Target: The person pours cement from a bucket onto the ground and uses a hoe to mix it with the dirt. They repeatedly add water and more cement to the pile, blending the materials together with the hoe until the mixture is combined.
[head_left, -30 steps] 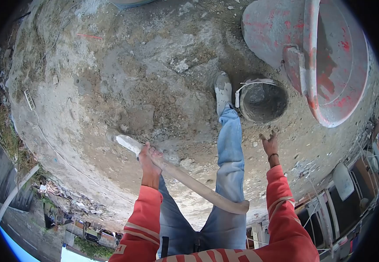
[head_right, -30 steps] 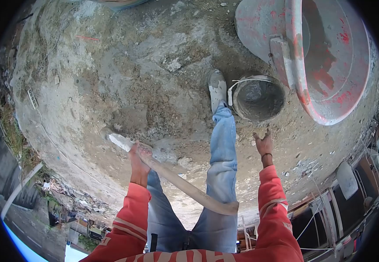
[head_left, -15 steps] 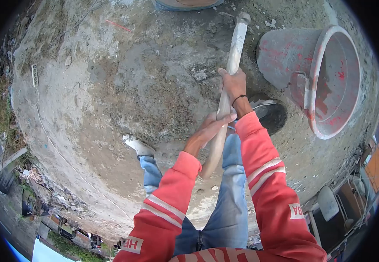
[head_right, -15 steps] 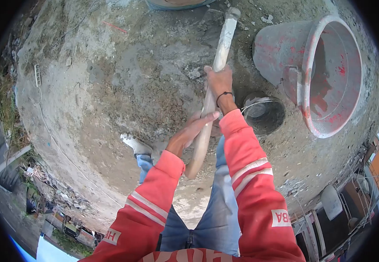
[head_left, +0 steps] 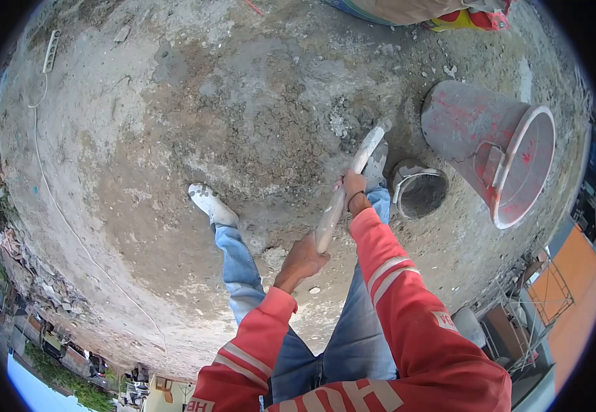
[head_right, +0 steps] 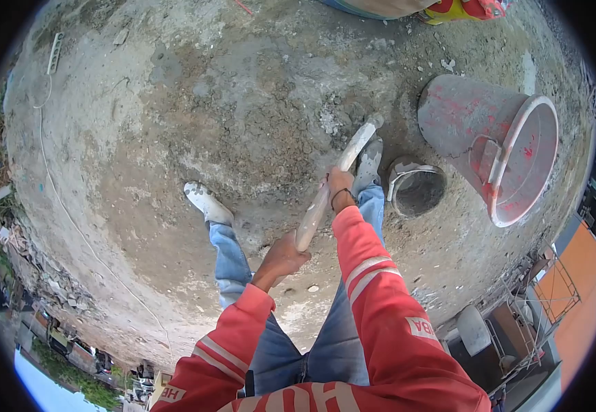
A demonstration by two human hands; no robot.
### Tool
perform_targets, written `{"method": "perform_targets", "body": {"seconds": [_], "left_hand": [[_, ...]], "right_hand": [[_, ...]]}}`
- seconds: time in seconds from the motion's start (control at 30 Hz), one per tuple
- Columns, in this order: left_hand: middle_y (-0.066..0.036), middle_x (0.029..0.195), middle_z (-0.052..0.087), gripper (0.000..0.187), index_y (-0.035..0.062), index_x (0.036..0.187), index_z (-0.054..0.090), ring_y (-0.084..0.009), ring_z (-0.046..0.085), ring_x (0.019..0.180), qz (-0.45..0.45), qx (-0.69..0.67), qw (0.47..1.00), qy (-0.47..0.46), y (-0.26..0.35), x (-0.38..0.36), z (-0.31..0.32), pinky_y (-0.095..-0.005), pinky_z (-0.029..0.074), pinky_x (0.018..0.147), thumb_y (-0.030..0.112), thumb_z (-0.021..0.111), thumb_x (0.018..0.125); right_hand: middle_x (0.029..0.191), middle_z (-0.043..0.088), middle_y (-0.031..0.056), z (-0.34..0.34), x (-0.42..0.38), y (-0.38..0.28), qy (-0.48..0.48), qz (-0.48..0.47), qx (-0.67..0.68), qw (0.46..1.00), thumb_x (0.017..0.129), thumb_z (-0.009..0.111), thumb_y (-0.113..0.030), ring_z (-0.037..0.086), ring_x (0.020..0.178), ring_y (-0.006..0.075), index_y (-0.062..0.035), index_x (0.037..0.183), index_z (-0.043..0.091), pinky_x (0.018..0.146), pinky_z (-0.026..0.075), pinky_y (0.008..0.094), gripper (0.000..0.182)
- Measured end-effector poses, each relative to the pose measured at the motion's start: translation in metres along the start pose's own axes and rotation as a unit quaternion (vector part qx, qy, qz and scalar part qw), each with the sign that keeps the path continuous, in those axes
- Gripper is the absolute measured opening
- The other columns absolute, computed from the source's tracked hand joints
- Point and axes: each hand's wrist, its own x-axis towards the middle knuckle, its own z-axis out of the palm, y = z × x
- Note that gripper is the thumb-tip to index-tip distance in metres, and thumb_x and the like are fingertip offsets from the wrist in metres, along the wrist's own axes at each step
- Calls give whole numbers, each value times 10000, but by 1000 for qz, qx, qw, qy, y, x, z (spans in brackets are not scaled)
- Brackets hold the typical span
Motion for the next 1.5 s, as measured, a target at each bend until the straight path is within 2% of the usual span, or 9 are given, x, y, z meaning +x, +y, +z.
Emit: {"method": "perform_targets", "body": {"seconds": [0.17, 0.37, 0.5, 0.73, 0.97, 1.1, 1.27, 1.4, 1.5], "left_hand": [[-279, 1034, 664, 489, -3, 1184, 546, -476, 639, 977, 54, 41, 997, 31, -105, -64, -44, -516, 512, 853, 167, 734, 765], [-263, 961, 676, 529, 81, 1246, 544, -504, 625, 925, 32, 82, 994, 60, -221, -131, -88, -541, 513, 831, 139, 736, 756], [-274, 1023, 662, 553, 92, 1248, 533, -505, 605, 953, -2, 101, 993, 56, -198, -100, -77, -540, 504, 858, 170, 747, 743], [-271, 1135, 650, 646, 31, 1357, 477, -481, 603, 1052, 144, 17, 977, 155, -37, 73, -12, -512, 488, 916, 196, 736, 789], [-267, 1026, 673, 405, -6, 1142, 552, -472, 649, 974, 52, -133, 972, 186, 33, 27, 17, -489, 523, 832, 140, 710, 799], [-235, 889, 667, 346, -7, 1102, 546, -358, 694, 815, -13, -176, 964, 197, -2, -36, 37, -428, 546, 729, 124, 694, 818], [-240, 1035, 668, 509, -9, 1225, 492, -345, 703, 942, -94, -316, 944, 32, -61, -82, 31, -475, 555, 746, 303, 712, 887], [-151, 1175, 622, 636, 59, 1333, 438, -217, 663, 989, -40, -481, 869, 106, -57, -38, 13, -396, 541, 839, 494, 664, 929], [-122, 1130, 634, 627, 48, 1299, 482, -215, 664, 966, 25, -584, 809, 54, 31, 23, -5, -396, 531, 844, 463, 721, 893]], "right_hand": [[638, 527, 58, 52, -105, 77, -23, -57, 56, 997, 860, 607, -73, 508, 456, 167, -30, 911, 508, 416, 447, 345, 119], [672, 509, 46, 88, -210, 157, -53, 67, 149, 985, 870, 616, -57, 504, 492, 173, -62, 895, 477, 459, 457, 350, 141], [672, 536, 58, 75, -201, 123, -73, -46, 151, 985, 891, 633, -35, 527, 488, 156, -36, 988, 447, 453, 462, 317, 209], [714, 540, 68, 69, -68, -94, -47, -373, -18, 927, 905, 669, -72, 525, 477, 153, -30, 1106, 389, 418, 467, 310, 347], [605, 592, 122, 93, -27, -100, -89, -200, -245, 945, 890, 630, -85, 587, 451, 252, 32, 696, 593, 410, 475, 403, 229], [653, 622, 137, 91, -39, 0, -114, -102, -368, 917, 861, 627, -91, 626, 481, 281, 110, 883, 645, 414, 467, 441, 203], [961, 710, 272, 57, -38, 108, -64, -134, -445, 883, 763, 723, -233, 710, 944, 405, 78, 1078, 602, 786, 568, 440, 459], [892, 702, 268, -25, -81, 74, -136, -212, -469, 847, 786, 721, -228, 717, 879, 400, 64, 1085, 588, 743, 564, 455, 439], [816, 682, 272, -66, -218, -55, -261, -153, -528, 794, 821, 698, -203, 692, 791, 446, 78, 1187, 480, 706, 532, 512, 510]]}}
